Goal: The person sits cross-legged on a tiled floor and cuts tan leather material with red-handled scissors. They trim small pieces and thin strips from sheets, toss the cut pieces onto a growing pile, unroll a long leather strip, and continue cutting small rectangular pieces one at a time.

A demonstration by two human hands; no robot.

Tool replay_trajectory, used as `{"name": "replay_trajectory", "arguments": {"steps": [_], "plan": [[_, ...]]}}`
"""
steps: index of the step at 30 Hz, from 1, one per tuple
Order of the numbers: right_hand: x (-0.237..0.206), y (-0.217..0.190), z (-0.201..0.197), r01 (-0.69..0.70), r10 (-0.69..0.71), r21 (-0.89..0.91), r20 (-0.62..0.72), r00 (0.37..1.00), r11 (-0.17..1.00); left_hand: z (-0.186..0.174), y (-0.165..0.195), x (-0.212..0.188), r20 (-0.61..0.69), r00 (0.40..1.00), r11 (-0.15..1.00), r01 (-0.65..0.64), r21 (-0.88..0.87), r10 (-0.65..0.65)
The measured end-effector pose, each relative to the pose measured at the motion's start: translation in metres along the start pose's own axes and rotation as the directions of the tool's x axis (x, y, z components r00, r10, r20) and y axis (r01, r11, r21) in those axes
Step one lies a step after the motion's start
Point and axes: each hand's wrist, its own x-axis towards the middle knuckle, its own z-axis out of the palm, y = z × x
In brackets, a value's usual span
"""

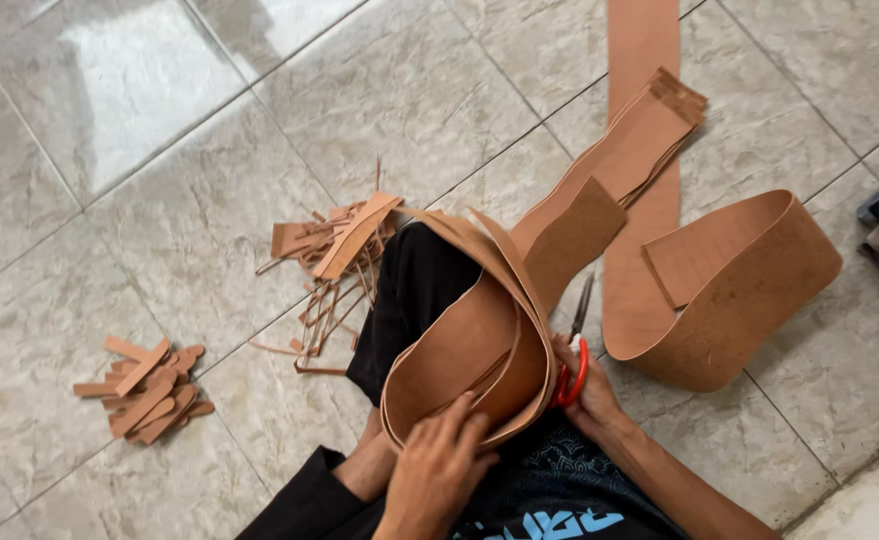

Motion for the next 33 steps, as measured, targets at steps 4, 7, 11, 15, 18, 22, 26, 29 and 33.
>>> {"name": "replay_trajectory", "arguments": {"steps": [4, 7, 11, 15, 18, 22, 26, 29, 33], "plan": [[0.003, 0.000, 0.003, 0.027, -0.025, 0.036, -0.071, 0.997, 0.999, -0.023, -0.003, 0.004, -0.099, 0.973, 0.970, 0.191, -0.150, -0.207], [0.001, 0.001, 0.003, 0.003, -0.004, -0.011, -0.113, 0.994, 1.000, -0.029, 0.005, 0.010, -0.190, 0.961, 0.970, 0.168, -0.176, -0.201], [-0.001, -0.003, -0.003, -0.018, -0.001, -0.136, -0.133, 0.991, 0.991, -0.027, 0.010, 0.012, -0.265, 0.945, 0.977, 0.156, -0.143, -0.190], [-0.003, -0.006, -0.011, -0.016, -0.038, -0.379, -0.136, 0.990, 0.925, -0.022, 0.010, 0.011, -0.108, 0.963, 0.955, 0.221, -0.198, -0.245], [-0.002, -0.007, -0.016, -0.039, -0.036, -0.511, -0.136, 0.990, 0.859, -0.016, 0.014, 0.010, -0.066, 0.967, 0.951, 0.225, -0.213, -0.244], [-0.001, -0.005, -0.017, -0.053, -0.057, -0.556, -0.180, 0.982, 0.830, -0.012, 0.014, 0.014, -0.098, 0.929, 0.925, 0.337, -0.176, -0.357], [-0.008, -0.010, -0.015, -0.079, -0.033, -0.543, -0.193, 0.981, 0.836, -0.013, 0.012, 0.016, 0.018, 0.887, 0.871, 0.457, -0.183, -0.462], [-0.008, -0.016, -0.009, -0.097, -0.003, -0.479, -0.205, 0.979, 0.873, -0.013, 0.013, 0.016, 0.015, 0.885, 0.873, 0.461, -0.161, -0.465], [0.000, -0.016, -0.002, -0.083, -0.061, -0.658, -0.192, 0.980, 0.748, -0.009, 0.015, 0.017, -0.112, 0.927, 0.919, 0.329, -0.218, -0.358]]}}
